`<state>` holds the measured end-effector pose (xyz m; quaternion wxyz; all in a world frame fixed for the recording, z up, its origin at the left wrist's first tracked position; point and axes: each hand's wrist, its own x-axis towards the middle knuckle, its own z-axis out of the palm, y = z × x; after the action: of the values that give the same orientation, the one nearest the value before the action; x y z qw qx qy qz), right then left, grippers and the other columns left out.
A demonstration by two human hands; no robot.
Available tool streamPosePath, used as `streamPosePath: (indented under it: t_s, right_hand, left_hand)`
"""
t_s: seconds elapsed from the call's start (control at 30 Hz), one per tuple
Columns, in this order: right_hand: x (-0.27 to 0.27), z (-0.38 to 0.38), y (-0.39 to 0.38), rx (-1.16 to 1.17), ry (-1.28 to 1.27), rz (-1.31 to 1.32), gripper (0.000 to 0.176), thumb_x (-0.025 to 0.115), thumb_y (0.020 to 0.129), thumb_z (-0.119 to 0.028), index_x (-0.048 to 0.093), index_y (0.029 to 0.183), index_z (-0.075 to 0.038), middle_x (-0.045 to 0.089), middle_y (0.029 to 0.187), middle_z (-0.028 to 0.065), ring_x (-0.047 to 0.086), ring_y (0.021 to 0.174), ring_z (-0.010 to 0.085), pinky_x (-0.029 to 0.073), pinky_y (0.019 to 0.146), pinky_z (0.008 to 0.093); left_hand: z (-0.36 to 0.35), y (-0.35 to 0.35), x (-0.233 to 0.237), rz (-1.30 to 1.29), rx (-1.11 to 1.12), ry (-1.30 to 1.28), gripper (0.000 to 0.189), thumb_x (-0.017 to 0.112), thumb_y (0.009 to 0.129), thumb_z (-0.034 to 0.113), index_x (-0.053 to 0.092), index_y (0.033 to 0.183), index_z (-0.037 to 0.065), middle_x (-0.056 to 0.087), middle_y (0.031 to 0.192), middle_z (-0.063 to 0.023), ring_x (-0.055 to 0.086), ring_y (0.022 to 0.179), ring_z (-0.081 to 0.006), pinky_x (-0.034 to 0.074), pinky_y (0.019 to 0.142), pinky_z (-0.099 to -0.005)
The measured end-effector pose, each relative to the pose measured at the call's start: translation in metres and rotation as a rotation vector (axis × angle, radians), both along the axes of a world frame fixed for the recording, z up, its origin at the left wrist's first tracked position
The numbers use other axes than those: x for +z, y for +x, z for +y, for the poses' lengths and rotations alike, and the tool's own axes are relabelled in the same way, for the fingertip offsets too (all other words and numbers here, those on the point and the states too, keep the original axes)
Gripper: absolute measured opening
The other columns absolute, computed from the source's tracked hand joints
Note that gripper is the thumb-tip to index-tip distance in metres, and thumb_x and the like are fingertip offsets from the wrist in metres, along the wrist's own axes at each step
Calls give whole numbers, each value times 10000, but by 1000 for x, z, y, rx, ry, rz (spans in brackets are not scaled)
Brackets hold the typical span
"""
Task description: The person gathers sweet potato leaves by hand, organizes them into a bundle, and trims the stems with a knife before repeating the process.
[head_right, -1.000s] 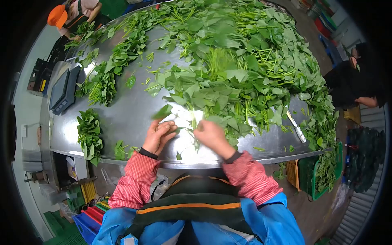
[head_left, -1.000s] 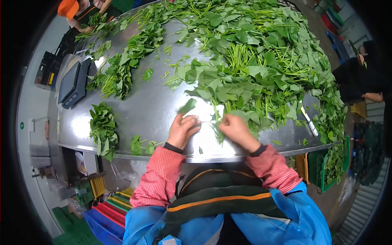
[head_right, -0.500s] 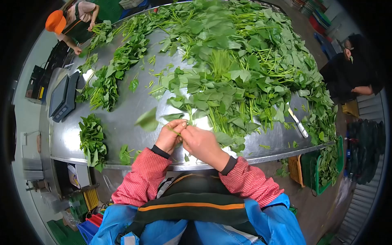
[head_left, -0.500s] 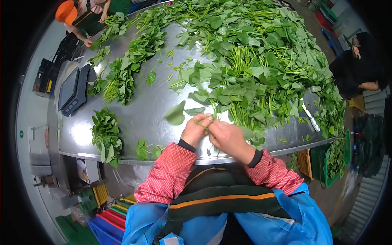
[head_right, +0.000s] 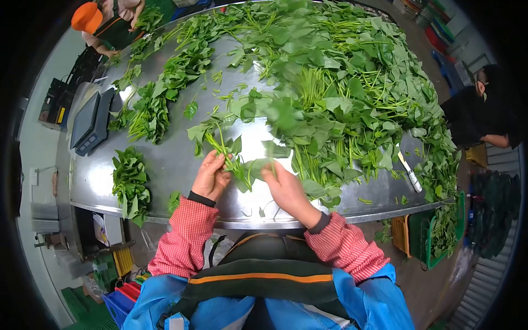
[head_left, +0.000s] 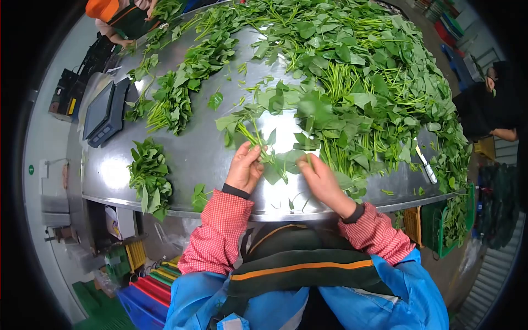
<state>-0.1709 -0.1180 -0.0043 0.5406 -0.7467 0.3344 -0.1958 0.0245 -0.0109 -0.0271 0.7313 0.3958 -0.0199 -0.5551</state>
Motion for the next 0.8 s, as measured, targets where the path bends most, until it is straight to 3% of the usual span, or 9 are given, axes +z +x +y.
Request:
streamPosePath:
  t_s: [0.1,0.2,0.33,0.37,0.47,0.6,0.63,0.73,0.8]
  right_hand:
    - [0,3,24,191,331,102,269,546,927,-250,598,987,6,619,745,81,573,675,163,460,628,298]
    - [-21,16,36,26,329,-240,338,564,919,-327,618,965,4,594,725,24,520,668,97,449,612,289]
    - [-42,-6,21,-75,-2,248,348,549,896,-357,617,903,-16,648,762,149,614,663,300,472,618,386]
    - [-37,-4,18,67,-151,468,354,506,901,-369,617,850,-36,644,822,194,614,757,381,478,660,453]
    - [-10,2,10,554,-278,652,384,485,903,-399,630,833,-50,645,842,198,615,811,387,478,697,476]
    - [7,-12,30,320,259,-11,520,442,944,-469,627,851,8,637,750,84,600,716,242,466,676,386]
    - [-6,-11,38,320,401,-107,510,462,955,-449,624,875,29,575,706,9,509,656,156,441,635,327]
    - [2,-2,53,241,313,-121,430,513,944,-384,620,880,28,548,702,-7,470,628,141,428,608,302]
    - [2,-1,53,83,230,-87,340,547,920,-296,622,850,28,587,658,48,512,602,151,431,586,322]
  left_hand:
    - [-2,-15,11,-12,29,-15,166,587,911,91,547,1071,106,638,950,-38,561,705,-68,447,566,-193]
    - [0,-19,14,-56,137,-12,133,585,914,89,553,1039,121,636,935,-35,550,678,-54,441,556,-183]
    - [4,-1,30,-142,304,-106,79,558,930,80,547,1006,99,631,926,-37,543,656,-42,461,569,-174]
    - [7,9,36,-153,302,-134,74,554,932,78,546,1003,97,630,927,-39,542,652,-43,466,574,-173]
    - [15,20,35,-117,248,-167,97,561,925,74,543,1014,108,629,936,-43,548,681,-55,476,598,-184]
    - [15,9,24,-68,155,-155,149,581,914,75,540,1049,124,638,945,-46,542,705,-59,450,596,-200]
    - [12,2,25,-61,131,-157,154,582,913,76,540,1053,126,639,948,-46,540,704,-61,446,594,-200]
    - [3,-11,24,-59,94,-152,166,574,914,57,541,1061,126,641,951,-51,538,705,-71,443,601,-204]
    - [3,-11,25,-73,98,-165,164,568,915,49,540,1059,123,641,949,-56,548,709,-74,455,613,-208]
